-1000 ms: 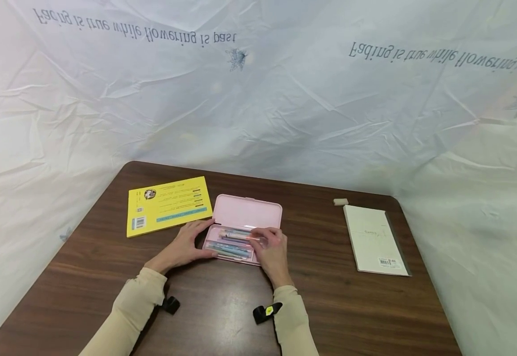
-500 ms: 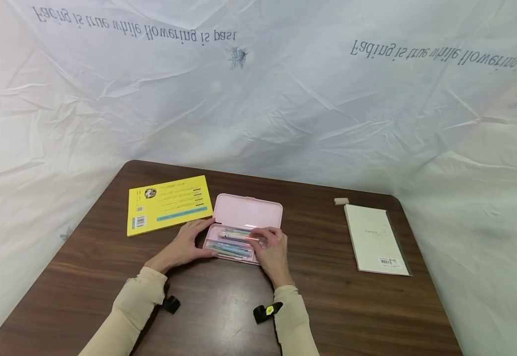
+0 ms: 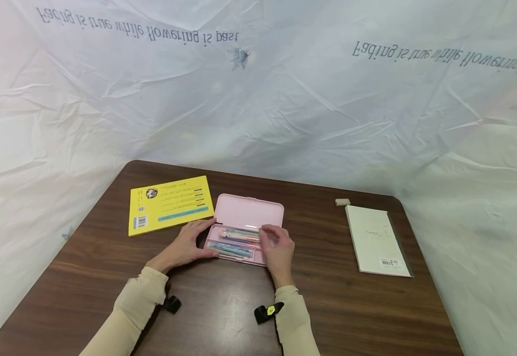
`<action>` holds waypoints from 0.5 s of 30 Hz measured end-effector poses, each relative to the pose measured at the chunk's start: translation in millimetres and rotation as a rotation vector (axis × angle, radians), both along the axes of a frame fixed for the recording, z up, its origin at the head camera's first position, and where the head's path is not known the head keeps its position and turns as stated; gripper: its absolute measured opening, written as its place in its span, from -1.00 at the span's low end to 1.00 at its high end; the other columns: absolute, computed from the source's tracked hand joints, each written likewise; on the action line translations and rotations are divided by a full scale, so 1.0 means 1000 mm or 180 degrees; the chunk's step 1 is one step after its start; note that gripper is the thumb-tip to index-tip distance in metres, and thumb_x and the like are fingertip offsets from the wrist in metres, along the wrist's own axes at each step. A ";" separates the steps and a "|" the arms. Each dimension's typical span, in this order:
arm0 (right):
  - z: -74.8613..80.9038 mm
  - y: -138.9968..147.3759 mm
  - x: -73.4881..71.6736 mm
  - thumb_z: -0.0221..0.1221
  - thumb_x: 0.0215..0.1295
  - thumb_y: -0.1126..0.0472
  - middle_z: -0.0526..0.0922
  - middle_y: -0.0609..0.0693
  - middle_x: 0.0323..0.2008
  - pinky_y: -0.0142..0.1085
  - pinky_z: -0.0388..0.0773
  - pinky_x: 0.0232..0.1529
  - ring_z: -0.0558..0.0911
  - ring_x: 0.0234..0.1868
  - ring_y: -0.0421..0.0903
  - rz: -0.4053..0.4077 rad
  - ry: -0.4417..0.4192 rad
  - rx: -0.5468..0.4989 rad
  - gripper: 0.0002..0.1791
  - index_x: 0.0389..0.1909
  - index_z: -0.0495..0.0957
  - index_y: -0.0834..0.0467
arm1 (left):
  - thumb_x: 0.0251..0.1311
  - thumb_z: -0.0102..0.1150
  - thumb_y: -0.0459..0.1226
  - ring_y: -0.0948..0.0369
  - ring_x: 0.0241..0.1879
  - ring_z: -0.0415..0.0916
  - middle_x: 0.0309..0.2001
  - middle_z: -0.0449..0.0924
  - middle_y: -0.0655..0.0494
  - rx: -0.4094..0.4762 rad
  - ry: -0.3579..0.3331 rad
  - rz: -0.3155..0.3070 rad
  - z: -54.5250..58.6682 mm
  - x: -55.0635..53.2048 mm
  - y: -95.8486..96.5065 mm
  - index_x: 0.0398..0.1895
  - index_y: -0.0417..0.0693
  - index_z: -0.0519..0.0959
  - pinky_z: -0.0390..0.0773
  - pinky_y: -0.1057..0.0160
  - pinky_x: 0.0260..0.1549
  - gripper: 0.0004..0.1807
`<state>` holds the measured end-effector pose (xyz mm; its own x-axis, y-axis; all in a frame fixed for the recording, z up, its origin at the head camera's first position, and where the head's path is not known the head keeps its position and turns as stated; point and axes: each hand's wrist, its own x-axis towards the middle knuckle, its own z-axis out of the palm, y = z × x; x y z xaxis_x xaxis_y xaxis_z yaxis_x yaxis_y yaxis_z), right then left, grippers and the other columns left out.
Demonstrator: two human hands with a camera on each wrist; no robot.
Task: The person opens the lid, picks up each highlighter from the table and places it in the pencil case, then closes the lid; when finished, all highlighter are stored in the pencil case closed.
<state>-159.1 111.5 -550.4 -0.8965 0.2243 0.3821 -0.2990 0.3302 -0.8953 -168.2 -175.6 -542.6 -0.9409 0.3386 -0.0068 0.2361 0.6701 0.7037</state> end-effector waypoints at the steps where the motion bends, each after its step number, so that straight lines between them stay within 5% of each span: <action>1: 0.000 0.000 -0.001 0.47 0.29 0.29 0.81 0.07 -0.23 -0.34 0.54 0.00 0.67 -0.13 -0.16 -0.0070 0.0051 -0.0069 -0.88 -0.17 0.80 0.15 | 0.03 0.54 0.28 -0.20 0.55 0.08 0.57 0.29 -0.02 0.0006 -0.0009 0.0005 0.000 0.000 0.000 0.65 0.18 0.27 0.16 -0.36 0.44 0.13; 8: -0.002 0.007 -0.008 0.41 0.31 0.38 0.72 0.32 -0.07 0.05 0.52 0.04 0.65 -0.08 0.21 -0.0494 0.0220 -0.0348 -0.75 -0.01 0.73 0.34 | 0.01 0.54 0.30 -0.17 0.56 0.07 0.57 0.27 0.01 0.0022 -0.0060 0.0011 0.000 -0.002 0.000 0.66 0.23 0.25 0.16 -0.35 0.45 0.14; 15: -0.001 0.014 -0.017 0.37 0.40 0.26 0.57 0.30 0.28 0.11 0.38 0.34 0.52 0.31 0.23 -0.0315 -0.0219 -0.0429 -0.43 0.37 0.47 0.32 | 0.00 0.53 0.31 -0.18 0.58 0.02 0.59 0.24 0.01 -0.0003 -0.0099 0.0010 0.001 0.000 -0.001 0.68 0.24 0.23 0.12 -0.35 0.47 0.17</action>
<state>-176.5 125.6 -551.0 -0.8904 0.3578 0.2812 -0.2075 0.2308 -0.9506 -168.2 -176.8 -541.9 -0.9413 0.3356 -0.0364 0.2119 0.6715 0.7100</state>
